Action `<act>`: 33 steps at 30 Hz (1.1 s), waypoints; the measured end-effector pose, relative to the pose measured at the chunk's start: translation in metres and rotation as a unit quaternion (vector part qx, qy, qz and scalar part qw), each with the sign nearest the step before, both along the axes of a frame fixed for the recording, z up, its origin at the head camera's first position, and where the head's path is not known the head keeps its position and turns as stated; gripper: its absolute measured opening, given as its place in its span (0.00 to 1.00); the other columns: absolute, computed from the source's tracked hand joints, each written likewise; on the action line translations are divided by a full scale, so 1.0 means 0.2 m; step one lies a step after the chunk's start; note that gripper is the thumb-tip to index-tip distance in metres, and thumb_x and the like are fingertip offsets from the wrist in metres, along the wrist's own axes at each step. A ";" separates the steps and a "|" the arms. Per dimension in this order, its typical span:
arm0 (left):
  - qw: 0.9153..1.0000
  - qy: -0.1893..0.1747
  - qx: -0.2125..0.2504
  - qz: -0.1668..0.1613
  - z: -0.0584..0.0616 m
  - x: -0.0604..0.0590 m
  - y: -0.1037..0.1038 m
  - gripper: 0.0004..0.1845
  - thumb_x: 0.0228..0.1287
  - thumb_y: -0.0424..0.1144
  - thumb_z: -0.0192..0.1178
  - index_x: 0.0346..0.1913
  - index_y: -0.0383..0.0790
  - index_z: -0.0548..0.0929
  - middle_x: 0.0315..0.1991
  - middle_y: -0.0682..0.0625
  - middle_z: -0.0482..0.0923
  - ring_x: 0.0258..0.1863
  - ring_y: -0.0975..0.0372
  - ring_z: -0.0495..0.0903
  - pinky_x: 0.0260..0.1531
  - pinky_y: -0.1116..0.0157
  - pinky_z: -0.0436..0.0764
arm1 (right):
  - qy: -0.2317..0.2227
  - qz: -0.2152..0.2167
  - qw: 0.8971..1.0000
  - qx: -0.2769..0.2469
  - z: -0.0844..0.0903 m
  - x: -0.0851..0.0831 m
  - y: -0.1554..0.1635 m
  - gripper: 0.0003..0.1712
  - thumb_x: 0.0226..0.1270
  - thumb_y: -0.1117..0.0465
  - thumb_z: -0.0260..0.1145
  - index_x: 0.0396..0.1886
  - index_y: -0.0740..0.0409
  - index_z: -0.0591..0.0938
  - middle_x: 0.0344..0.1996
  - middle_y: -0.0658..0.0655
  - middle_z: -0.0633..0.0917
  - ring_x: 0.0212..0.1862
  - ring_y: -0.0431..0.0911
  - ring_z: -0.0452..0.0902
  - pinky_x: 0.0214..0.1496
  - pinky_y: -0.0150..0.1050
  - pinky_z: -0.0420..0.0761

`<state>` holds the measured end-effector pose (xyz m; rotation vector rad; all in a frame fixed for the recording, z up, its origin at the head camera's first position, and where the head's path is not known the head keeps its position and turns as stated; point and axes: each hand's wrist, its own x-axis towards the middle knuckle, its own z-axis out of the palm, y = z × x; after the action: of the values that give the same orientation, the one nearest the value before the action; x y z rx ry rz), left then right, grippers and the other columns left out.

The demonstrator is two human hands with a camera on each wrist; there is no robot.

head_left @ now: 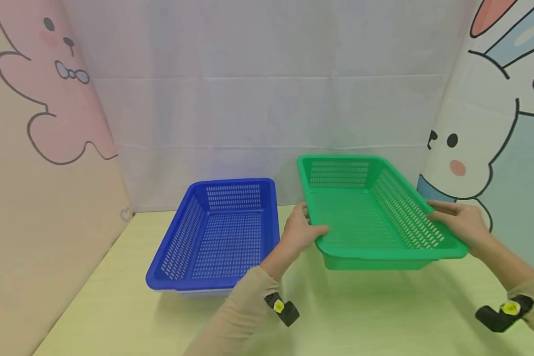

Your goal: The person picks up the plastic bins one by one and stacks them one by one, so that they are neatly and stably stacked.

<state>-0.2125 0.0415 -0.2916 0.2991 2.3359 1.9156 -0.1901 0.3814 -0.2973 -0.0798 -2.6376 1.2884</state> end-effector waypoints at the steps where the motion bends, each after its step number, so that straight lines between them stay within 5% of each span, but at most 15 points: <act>1: 1.000 -0.003 0.004 -0.002 0.00 0.00 -0.02 0.37 0.48 0.27 0.62 0.63 0.33 0.59 0.53 0.38 0.71 0.48 0.51 0.75 0.40 0.63 0.79 | 0.004 -0.002 1.000 0.011 0.00 0.00 -0.01 0.17 0.62 0.50 0.61 0.52 0.33 0.75 0.28 0.24 0.73 0.20 0.35 0.73 0.22 0.33 0.76; 6: 1.000 -0.019 0.013 -0.006 0.01 -0.02 -0.12 0.39 0.48 0.26 0.60 0.66 0.33 0.56 0.53 0.37 0.69 0.50 0.50 0.74 0.43 0.59 0.78 | 0.004 -0.013 0.999 0.048 -0.01 -0.03 -0.08 0.32 0.59 0.47 0.62 0.59 0.58 0.72 0.37 0.27 0.76 0.33 0.30 0.71 0.31 0.29 0.73; 10: 1.000 -0.017 0.008 -0.007 0.02 -0.03 -0.18 0.40 0.48 0.26 0.60 0.66 0.32 0.55 0.55 0.35 0.68 0.53 0.48 0.72 0.46 0.57 0.77 | 0.008 -0.013 0.998 0.066 -0.01 -0.05 -0.14 0.35 0.61 0.47 0.61 0.60 0.66 0.70 0.57 0.53 0.73 0.54 0.50 0.69 0.46 0.37 0.73; 13: 1.000 -0.018 -0.003 -0.003 0.01 -0.04 -0.22 0.40 0.48 0.26 0.60 0.66 0.32 0.55 0.56 0.35 0.67 0.53 0.47 0.71 0.45 0.57 0.77 | 0.017 -0.013 0.998 0.067 0.00 -0.05 -0.18 0.34 0.61 0.48 0.61 0.59 0.68 0.70 0.57 0.67 0.70 0.56 0.57 0.67 0.46 0.35 0.73; 18: 0.999 -0.031 -0.017 0.004 0.01 -0.06 -0.29 0.41 0.47 0.25 0.59 0.67 0.35 0.54 0.57 0.36 0.67 0.51 0.48 0.73 0.44 0.58 0.78 | 0.024 -0.012 0.998 0.057 0.02 -0.06 -0.24 0.34 0.60 0.47 0.62 0.59 0.65 0.72 0.46 0.44 0.79 0.55 0.53 0.69 0.43 0.28 0.71; 22: 0.999 -0.034 -0.015 0.008 0.03 -0.08 -0.34 0.42 0.47 0.25 0.59 0.67 0.35 0.55 0.57 0.36 0.67 0.50 0.48 0.74 0.44 0.58 0.78 | 0.031 -0.003 0.999 0.039 0.05 -0.06 -0.28 0.34 0.59 0.46 0.62 0.59 0.64 0.72 0.34 0.26 0.76 0.44 0.33 0.72 0.43 0.28 0.71; 24: 0.999 -0.033 -0.010 0.010 0.05 -0.08 -0.37 0.41 0.46 0.25 0.58 0.67 0.35 0.55 0.57 0.36 0.68 0.50 0.48 0.74 0.44 0.58 0.78 | 0.033 -0.003 0.999 0.031 0.06 -0.06 -0.31 0.34 0.59 0.46 0.62 0.59 0.64 0.72 0.31 0.23 0.74 0.39 0.26 0.68 0.40 0.25 0.71; 29: 0.999 -0.028 -0.004 0.021 0.08 -0.09 -0.42 0.41 0.44 0.23 0.57 0.66 0.35 0.57 0.57 0.36 0.69 0.50 0.48 0.74 0.44 0.58 0.78 | 0.037 -0.012 0.999 0.006 0.10 -0.07 -0.37 0.34 0.58 0.48 0.63 0.59 0.64 0.72 0.27 0.21 0.71 0.45 0.35 0.73 0.44 0.29 0.76; 33: 1.000 -0.020 -0.005 0.024 0.11 -0.09 -0.45 0.41 0.43 0.23 0.57 0.66 0.34 0.57 0.57 0.36 0.68 0.51 0.48 0.74 0.45 0.58 0.78 | 0.050 -0.012 0.998 -0.022 0.12 -0.07 -0.41 0.33 0.58 0.50 0.65 0.58 0.66 0.71 0.25 0.20 0.72 0.36 0.23 0.69 0.34 0.20 0.74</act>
<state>-0.2297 -0.0486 -0.2701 0.2041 2.3469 1.9106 -0.2037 0.2997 -0.2741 -0.0535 -2.5183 1.3063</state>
